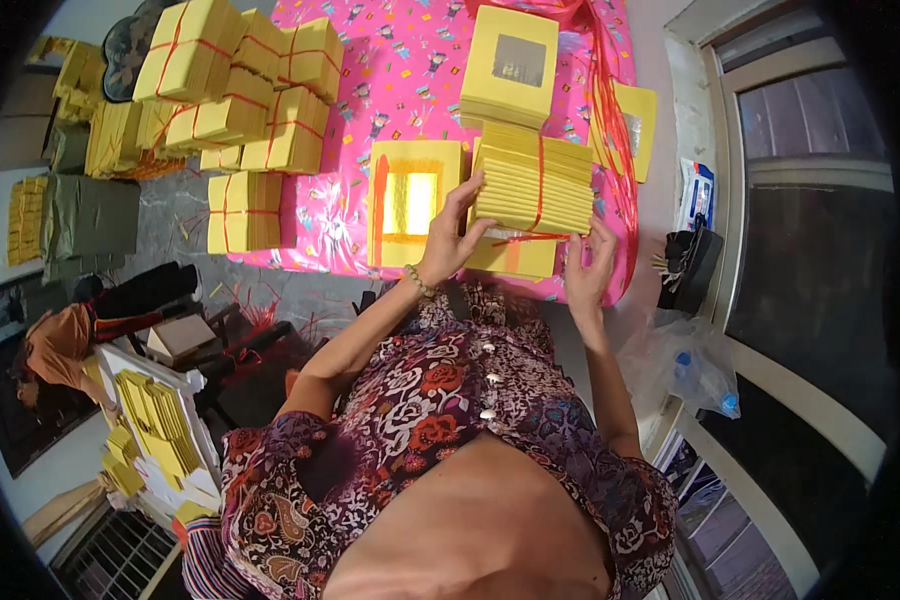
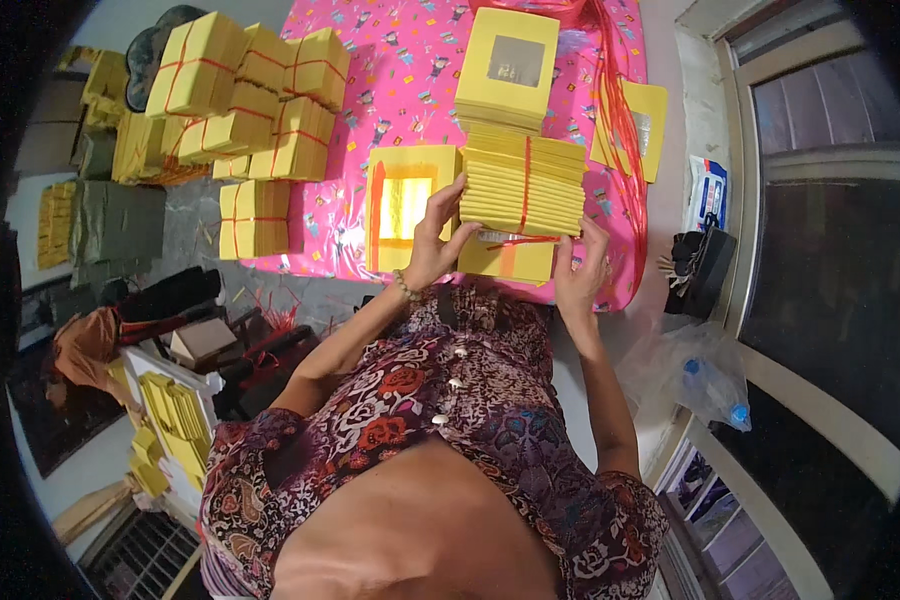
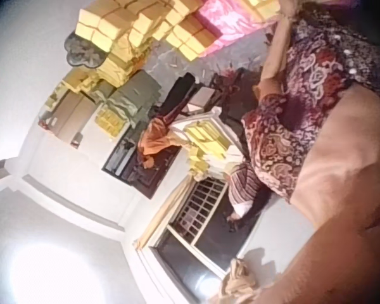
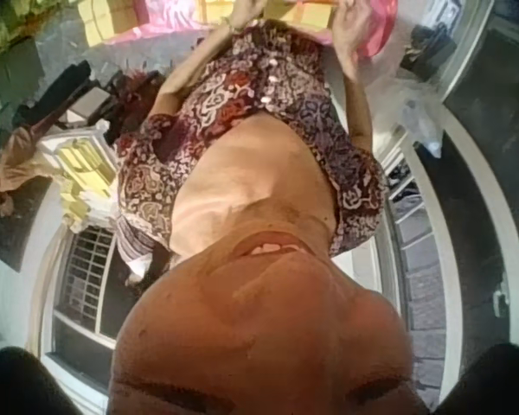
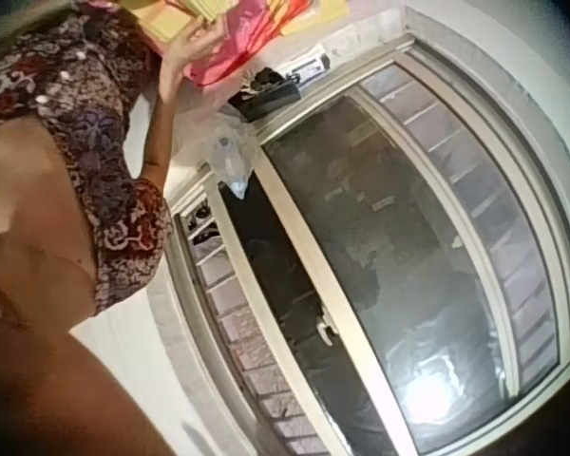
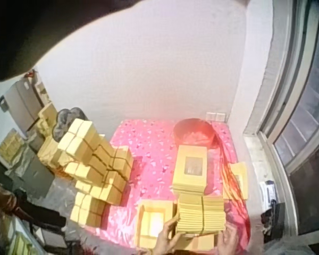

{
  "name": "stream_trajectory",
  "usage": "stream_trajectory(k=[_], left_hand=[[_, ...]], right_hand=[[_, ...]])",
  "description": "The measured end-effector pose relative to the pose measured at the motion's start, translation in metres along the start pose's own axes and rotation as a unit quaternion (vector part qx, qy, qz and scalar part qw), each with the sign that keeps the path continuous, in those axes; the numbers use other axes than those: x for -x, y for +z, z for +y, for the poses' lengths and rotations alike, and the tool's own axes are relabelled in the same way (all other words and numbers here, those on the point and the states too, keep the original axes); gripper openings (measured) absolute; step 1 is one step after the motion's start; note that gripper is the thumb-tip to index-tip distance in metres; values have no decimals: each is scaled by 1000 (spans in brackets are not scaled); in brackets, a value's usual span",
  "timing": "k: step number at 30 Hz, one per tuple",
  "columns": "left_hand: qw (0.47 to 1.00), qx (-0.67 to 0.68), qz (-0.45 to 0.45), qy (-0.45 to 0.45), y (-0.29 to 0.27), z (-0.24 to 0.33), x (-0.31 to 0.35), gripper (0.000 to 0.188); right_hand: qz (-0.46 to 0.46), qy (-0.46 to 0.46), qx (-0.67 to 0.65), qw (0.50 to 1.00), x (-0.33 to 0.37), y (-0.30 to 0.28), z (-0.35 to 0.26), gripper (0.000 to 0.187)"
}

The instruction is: The person stacks bundles of paper, ties them with red ribbons, and folds and flattens paper sheets on the table by hand.

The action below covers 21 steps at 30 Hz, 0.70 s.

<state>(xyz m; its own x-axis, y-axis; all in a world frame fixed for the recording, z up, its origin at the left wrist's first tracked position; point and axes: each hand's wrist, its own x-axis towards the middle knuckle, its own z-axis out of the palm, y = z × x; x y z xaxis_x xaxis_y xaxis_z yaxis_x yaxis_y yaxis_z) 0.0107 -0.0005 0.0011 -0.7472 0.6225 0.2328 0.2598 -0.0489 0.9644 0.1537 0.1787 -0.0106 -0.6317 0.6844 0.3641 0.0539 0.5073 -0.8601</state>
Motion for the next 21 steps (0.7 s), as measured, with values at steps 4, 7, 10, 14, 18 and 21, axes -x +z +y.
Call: stream_trajectory(k=[4,7,10,14,18,21], left_hand=[[999,-42,13,3,0,-4,16,53],[999,-24,39,10,2,-3,17,48],[997,44,66,-23,1,-9,17,44],[984,114,100,-98,0,-15,16,41],[984,71,99,-128,5,-9,14,46],[981,30,120,-147,10,-6,8,52]], right_hand=[[-31,-179,199,963,-10,-11,-41,27],[-117,-246,198,942,-14,9,-59,21],[-175,-289,236,911,-19,27,-59,21],[-171,-300,244,906,-16,38,-57,21],[-146,-309,259,903,-9,43,-53,21],[-133,-305,256,908,-8,50,-47,20]])
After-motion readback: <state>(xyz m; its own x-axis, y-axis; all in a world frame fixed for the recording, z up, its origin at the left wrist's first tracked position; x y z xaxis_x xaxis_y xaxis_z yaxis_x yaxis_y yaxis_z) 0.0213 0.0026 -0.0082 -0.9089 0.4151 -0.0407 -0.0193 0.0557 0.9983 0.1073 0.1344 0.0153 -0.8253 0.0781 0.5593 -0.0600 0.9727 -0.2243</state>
